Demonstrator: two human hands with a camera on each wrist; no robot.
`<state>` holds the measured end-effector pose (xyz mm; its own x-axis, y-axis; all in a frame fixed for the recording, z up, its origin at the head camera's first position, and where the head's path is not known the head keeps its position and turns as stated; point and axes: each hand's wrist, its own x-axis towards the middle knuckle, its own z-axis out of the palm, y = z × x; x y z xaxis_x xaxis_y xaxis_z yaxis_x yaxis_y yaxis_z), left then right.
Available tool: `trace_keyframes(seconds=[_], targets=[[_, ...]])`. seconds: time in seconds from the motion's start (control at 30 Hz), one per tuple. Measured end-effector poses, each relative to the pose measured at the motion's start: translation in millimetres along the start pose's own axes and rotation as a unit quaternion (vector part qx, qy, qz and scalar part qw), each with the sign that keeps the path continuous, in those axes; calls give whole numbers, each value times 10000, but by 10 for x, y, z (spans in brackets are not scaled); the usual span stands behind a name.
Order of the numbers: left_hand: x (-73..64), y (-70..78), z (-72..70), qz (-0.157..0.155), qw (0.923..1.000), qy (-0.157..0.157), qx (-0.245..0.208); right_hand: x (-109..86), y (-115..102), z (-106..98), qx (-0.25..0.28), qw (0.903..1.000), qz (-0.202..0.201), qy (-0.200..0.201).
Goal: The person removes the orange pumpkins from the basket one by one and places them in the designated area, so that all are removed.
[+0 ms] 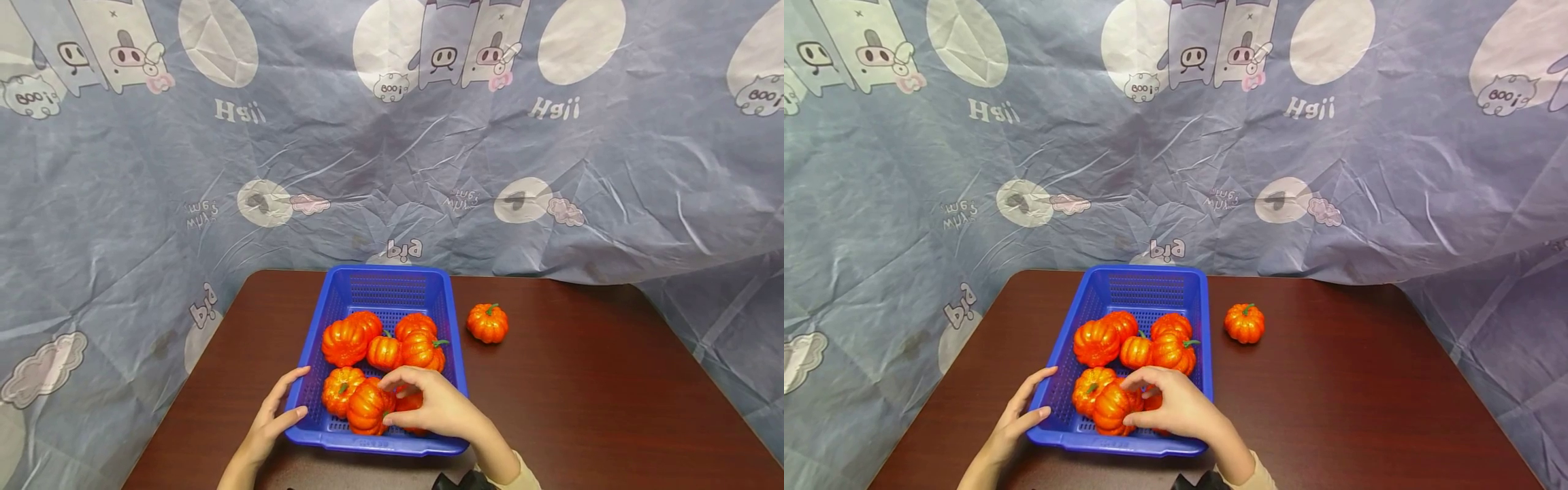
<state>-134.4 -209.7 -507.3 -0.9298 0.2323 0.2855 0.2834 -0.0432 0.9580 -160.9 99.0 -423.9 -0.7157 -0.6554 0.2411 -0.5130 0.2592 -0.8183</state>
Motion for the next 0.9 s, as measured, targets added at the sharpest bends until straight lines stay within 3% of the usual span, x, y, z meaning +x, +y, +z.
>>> trace_keyframes(seconds=[0.23, 0.4, 0.9], targets=[[5, -4, -2, 30, 10000, -27, -12, 18, 48, 17, 254, 9983, 264, -448], [1, -10, -8, 72, 10000, -36, 34, 18, 92, 28, 114, 9973, 211, -693], [-4, -10, -9, 99, 9999, -120, 0, 12, 91, 23, 123, 9989, 232, -395]])
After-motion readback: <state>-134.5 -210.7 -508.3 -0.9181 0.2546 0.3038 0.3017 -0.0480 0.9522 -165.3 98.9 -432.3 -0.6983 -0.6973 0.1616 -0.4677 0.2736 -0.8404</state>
